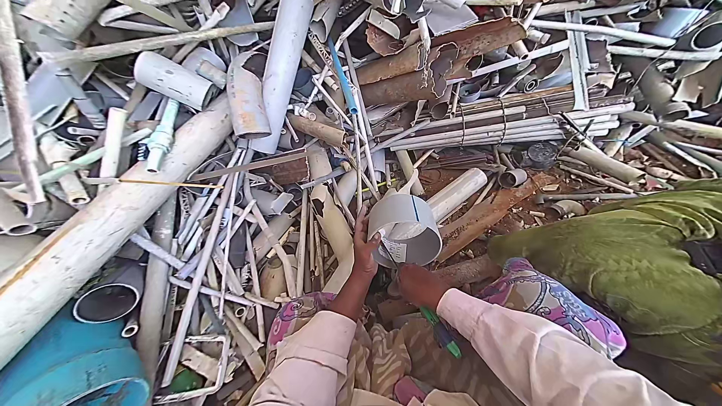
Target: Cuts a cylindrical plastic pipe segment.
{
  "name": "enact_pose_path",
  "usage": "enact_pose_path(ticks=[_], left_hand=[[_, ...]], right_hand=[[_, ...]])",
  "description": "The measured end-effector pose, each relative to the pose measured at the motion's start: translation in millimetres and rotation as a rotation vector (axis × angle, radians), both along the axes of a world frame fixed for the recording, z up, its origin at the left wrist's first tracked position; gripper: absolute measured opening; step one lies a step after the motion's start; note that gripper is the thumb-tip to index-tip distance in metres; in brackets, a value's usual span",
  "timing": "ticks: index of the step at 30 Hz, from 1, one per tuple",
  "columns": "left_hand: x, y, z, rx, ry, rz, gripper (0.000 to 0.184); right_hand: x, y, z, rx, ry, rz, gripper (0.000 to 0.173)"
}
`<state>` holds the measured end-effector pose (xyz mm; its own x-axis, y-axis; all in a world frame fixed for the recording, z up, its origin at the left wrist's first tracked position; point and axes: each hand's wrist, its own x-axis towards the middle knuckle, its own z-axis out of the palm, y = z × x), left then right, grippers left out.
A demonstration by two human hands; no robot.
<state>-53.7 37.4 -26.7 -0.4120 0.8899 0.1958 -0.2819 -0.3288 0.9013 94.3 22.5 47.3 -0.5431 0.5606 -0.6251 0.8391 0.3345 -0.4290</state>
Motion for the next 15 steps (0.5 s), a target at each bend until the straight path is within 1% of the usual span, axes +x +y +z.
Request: enact_pose_path(ticks=[5,8,12,15], left_hand=[[-5.9,0.3,3.0,-0.001,-0.001,0.008,0.097],[-8.4,1.3,0.8,0.009,-0.016,-0.007,0.096],[-6.8,-0.2,0.1,0.002,0.01,-0.046,0.098],[-6.0,-2.0,-2.5,0.011,0.053,-0.088,0.103]], right_hand=[[-1.8,3.2,-1.2,0.021,-0.002,0.026,0.035],[-1.3,4.8,-3.1,0.032,0.001,0.053,0.033],[1.3,7.1,-4.6,0.031,-0.013,0.073,0.032],[4.0,11.2,0.8,0.014,-0.04,0.087,0.033]])
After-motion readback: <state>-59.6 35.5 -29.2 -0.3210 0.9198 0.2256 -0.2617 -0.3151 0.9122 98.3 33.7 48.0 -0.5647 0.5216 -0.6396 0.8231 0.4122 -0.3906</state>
